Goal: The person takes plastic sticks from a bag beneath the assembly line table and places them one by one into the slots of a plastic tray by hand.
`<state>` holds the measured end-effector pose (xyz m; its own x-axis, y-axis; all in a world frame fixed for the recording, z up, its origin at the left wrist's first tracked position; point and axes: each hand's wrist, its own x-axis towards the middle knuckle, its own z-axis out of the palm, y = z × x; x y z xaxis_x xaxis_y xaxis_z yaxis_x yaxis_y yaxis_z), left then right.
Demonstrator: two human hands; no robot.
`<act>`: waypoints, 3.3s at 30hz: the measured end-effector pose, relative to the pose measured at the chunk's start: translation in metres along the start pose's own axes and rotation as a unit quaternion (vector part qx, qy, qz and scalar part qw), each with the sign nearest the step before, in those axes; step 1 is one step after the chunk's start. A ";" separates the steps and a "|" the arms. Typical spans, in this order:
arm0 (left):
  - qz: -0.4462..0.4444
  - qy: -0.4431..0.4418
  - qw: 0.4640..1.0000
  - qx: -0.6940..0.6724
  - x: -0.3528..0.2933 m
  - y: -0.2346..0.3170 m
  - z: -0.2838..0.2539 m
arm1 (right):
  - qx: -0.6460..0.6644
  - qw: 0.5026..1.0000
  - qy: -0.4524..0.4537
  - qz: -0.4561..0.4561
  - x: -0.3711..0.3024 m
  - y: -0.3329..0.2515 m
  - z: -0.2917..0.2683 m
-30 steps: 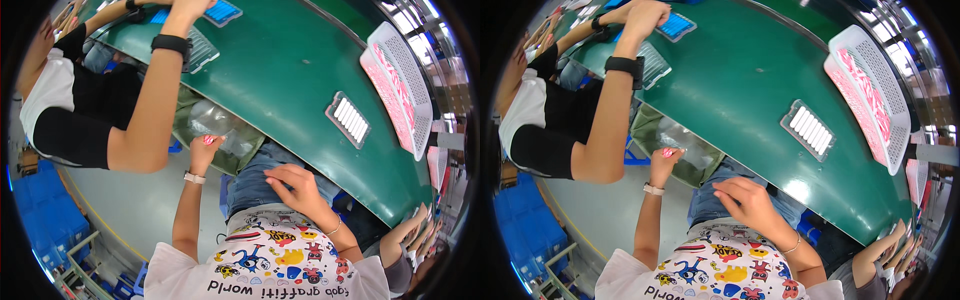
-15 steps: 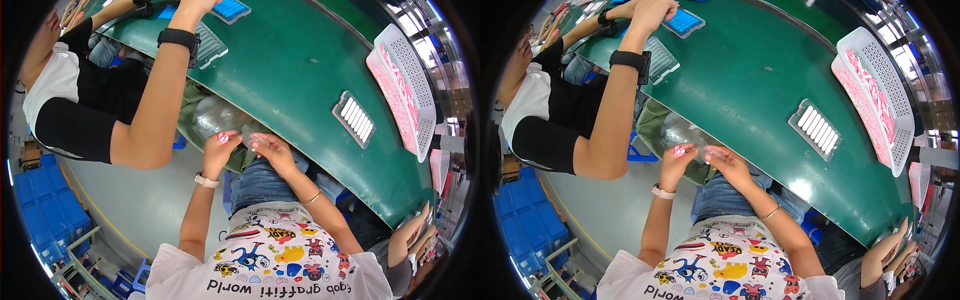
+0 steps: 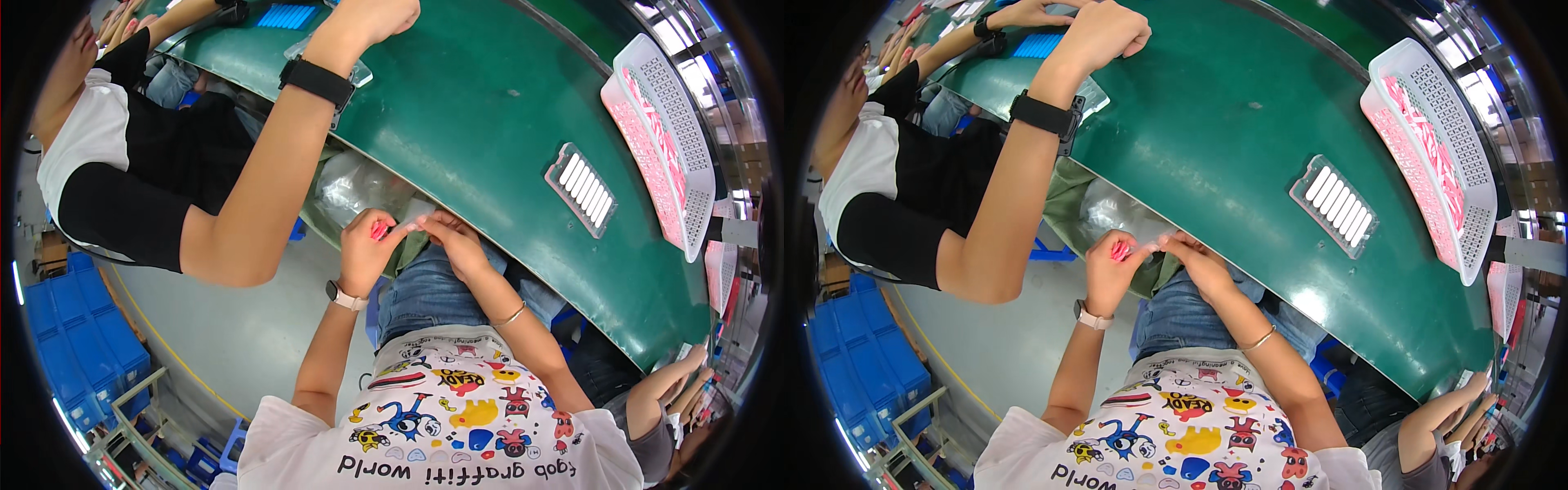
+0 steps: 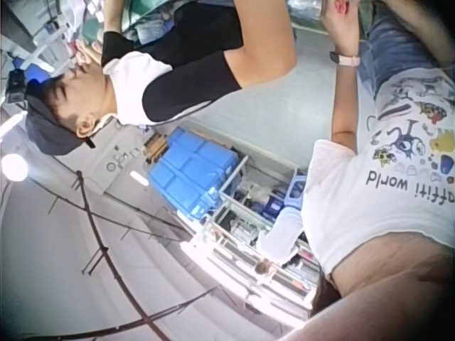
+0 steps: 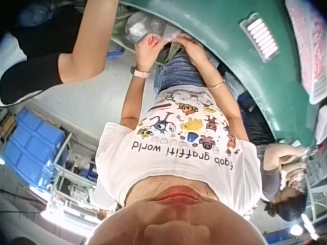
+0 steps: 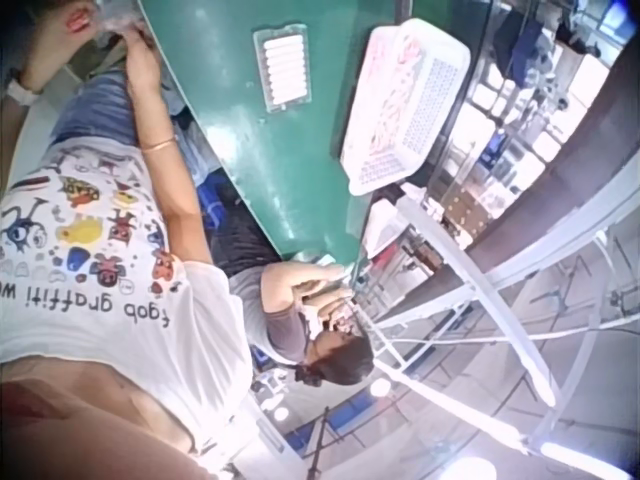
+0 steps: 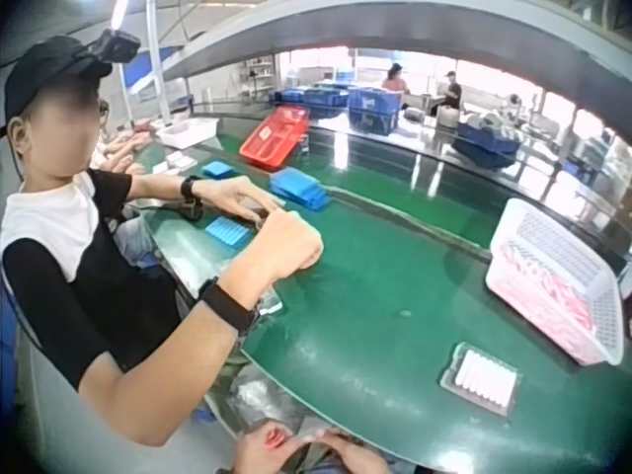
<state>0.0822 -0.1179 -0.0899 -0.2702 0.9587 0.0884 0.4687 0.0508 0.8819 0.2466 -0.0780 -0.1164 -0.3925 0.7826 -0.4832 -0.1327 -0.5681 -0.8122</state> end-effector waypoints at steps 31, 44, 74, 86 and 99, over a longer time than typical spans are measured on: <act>-0.292 0.019 0.929 -0.225 0.011 -0.114 0.027 | -0.603 0.675 0.256 -0.340 -0.031 -0.172 -0.090; -0.042 -0.084 0.989 0.116 0.051 -0.254 0.120 | -0.575 0.686 0.209 -0.393 0.031 -0.171 -0.030; -0.212 -0.416 0.788 0.401 0.064 -0.234 0.144 | -0.442 0.796 -0.137 -0.390 -0.072 -0.056 0.041; -0.260 -0.225 0.887 0.309 -0.005 -0.266 0.118 | -0.703 0.692 -0.105 0.129 0.154 0.135 0.028; -0.158 -0.105 0.956 0.221 0.101 -0.234 0.095 | -0.764 0.497 -0.390 0.133 0.133 0.160 0.035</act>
<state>0.0257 -0.0066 -0.3312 -0.3039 0.9083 -0.2875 0.7139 0.4169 0.5626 0.1416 -0.0740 -0.2989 -0.5239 0.0568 -0.8499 0.6308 0.6964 -0.3423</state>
